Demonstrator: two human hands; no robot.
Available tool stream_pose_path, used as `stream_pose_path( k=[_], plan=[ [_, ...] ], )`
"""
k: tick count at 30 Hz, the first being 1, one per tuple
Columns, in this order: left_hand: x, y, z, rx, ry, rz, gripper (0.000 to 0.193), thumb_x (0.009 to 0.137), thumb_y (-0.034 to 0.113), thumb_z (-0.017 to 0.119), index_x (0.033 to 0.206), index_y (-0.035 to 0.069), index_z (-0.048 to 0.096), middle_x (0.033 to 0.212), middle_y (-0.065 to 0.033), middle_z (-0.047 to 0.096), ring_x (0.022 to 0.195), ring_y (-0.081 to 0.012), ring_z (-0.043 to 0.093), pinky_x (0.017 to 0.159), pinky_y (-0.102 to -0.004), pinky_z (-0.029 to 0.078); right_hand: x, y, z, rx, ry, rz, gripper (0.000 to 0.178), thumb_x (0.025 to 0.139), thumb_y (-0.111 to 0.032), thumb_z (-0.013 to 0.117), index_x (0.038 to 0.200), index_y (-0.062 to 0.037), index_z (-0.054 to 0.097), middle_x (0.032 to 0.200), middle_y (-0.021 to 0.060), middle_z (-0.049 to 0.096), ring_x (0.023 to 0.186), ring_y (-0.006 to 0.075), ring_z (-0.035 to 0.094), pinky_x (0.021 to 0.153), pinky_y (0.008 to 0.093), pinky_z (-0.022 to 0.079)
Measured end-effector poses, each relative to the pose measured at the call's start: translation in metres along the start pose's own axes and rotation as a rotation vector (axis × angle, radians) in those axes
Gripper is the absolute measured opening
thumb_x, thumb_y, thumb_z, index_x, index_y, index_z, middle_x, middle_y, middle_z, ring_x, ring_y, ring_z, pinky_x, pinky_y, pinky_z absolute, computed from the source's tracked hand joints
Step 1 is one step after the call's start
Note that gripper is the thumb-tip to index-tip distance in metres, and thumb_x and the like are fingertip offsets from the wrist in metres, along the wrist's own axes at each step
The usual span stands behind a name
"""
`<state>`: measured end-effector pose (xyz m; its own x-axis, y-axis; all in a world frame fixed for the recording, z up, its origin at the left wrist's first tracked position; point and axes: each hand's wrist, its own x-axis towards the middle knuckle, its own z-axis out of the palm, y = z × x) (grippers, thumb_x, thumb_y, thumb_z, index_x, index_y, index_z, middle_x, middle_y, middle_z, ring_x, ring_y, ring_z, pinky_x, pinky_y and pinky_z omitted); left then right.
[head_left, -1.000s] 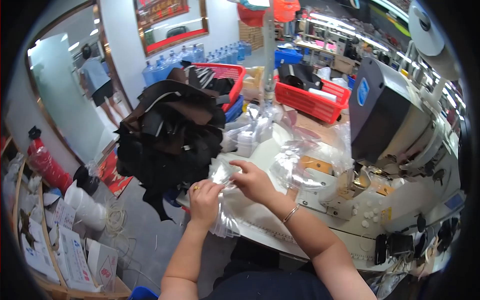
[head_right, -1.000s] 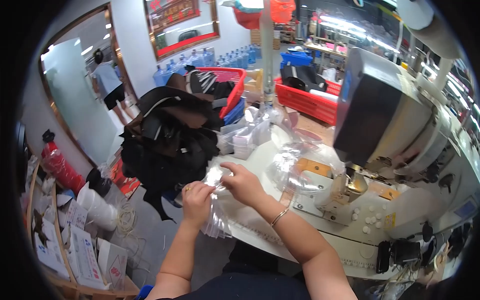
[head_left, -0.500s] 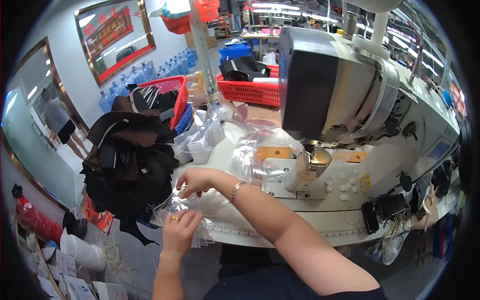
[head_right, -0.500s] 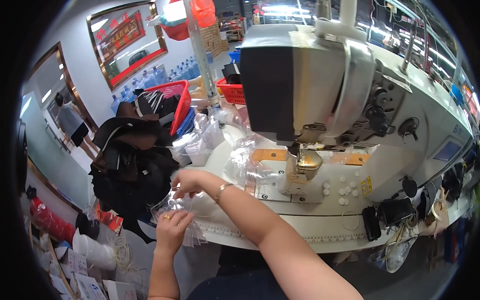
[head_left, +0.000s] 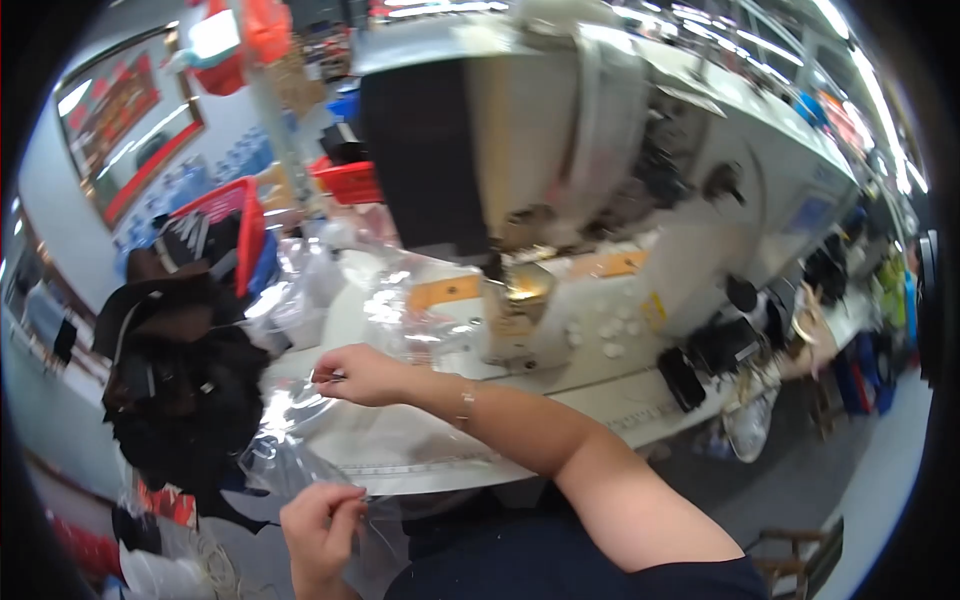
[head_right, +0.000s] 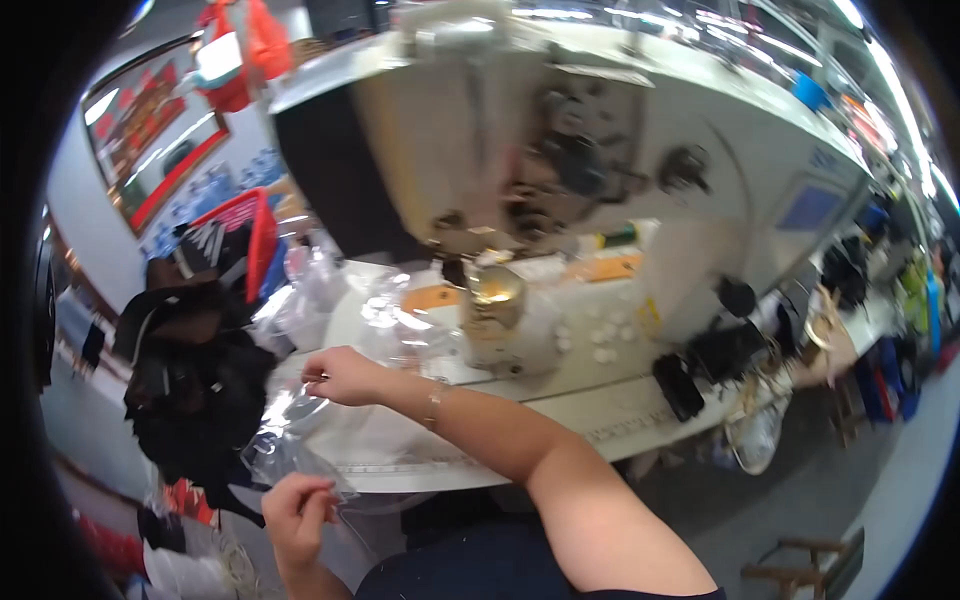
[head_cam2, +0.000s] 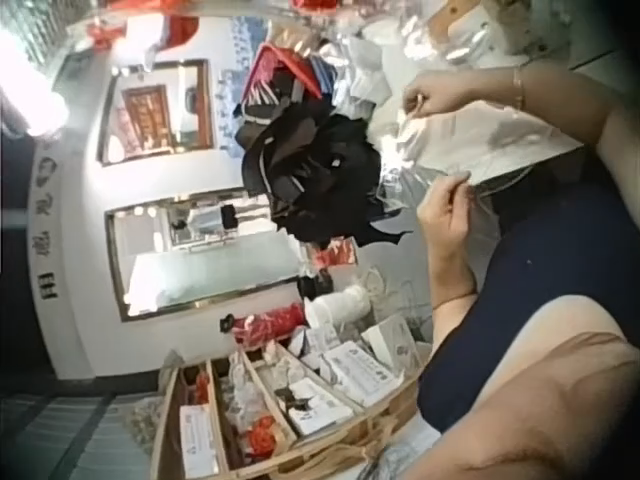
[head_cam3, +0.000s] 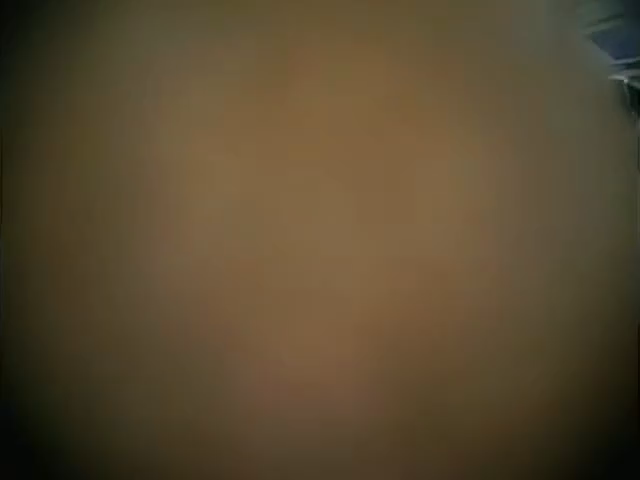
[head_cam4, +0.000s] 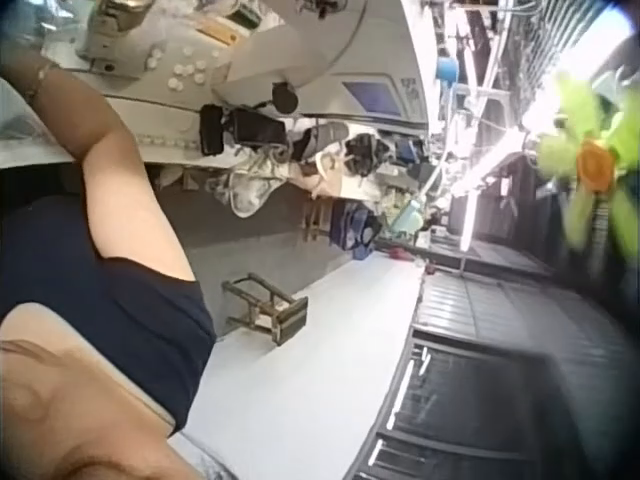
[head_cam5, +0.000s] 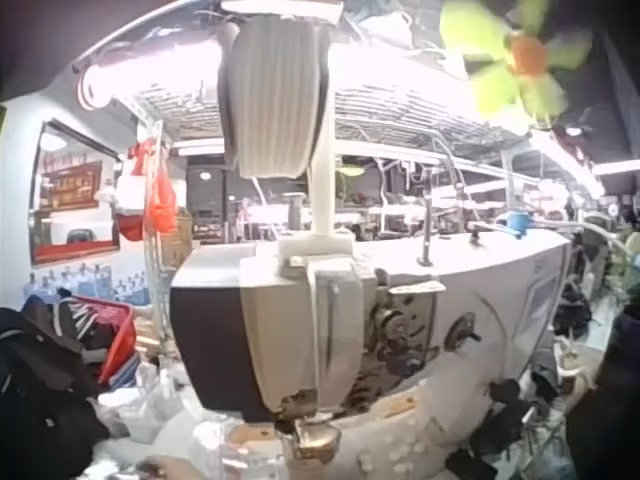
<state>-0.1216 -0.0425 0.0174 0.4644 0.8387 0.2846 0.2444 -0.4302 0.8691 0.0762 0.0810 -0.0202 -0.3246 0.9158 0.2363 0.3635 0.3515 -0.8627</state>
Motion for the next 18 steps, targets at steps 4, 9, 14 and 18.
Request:
stream_pose_path(
  k=[4, 9, 14, 18],
  plan=[
    [0.035, -0.013, 0.037, -0.495, -0.167, -0.257, 0.010, 0.084, 0.001, 0.050, 0.090, -0.004, 0.057, 0.069, -0.0096, 0.060, 0.052, -0.0128, 0.055, 0.048, -0.0218, 0.044, -0.143, 0.008, -0.056, 0.141, 0.193, 0.469, 0.023, 0.084, -0.024, 0.059, 0.092, -0.0028, 0.063, 0.081, 0.0046, 0.063, 0.074, 0.0078, 0.055, 0.065, 0.0240, 0.047],
    [0.060, -0.034, 0.121, -1.018, -0.391, -0.292, 0.017, 0.091, 0.011, 0.047, 0.104, 0.001, 0.053, 0.081, -0.0105, 0.058, 0.061, -0.0190, 0.058, 0.055, -0.0264, 0.047, -0.295, 0.032, -0.116, -0.095, 0.813, 0.604, 0.016, 0.081, -0.014, 0.063, 0.085, 0.0012, 0.064, 0.069, 0.0054, 0.063, 0.063, 0.0101, 0.057, 0.059, 0.0242, 0.046],
    [0.063, -0.044, 0.166, -0.968, -0.380, -0.605, 0.021, 0.090, 0.019, 0.053, 0.107, 0.007, 0.051, 0.084, -0.0036, 0.057, 0.071, -0.0179, 0.061, 0.059, -0.0255, 0.049, -0.308, 0.040, -0.158, -0.455, 0.944, 0.596, 0.012, 0.074, -0.009, 0.064, 0.077, 0.0017, 0.061, 0.065, 0.0136, 0.060, 0.059, 0.0185, 0.060, 0.057, 0.0291, 0.046],
    [0.049, -0.055, 0.154, -0.879, -0.273, -0.673, 0.033, 0.085, 0.007, 0.056, 0.115, 0.003, 0.046, 0.095, -0.0063, 0.055, 0.078, -0.0172, 0.061, 0.065, -0.0250, 0.050, -0.302, 0.058, -0.167, -0.724, 0.753, 0.504, 0.010, 0.072, -0.008, 0.062, 0.074, 0.0013, 0.060, 0.071, 0.0169, 0.061, 0.069, 0.0322, 0.060, 0.061, 0.0371, 0.047]
  ],
)
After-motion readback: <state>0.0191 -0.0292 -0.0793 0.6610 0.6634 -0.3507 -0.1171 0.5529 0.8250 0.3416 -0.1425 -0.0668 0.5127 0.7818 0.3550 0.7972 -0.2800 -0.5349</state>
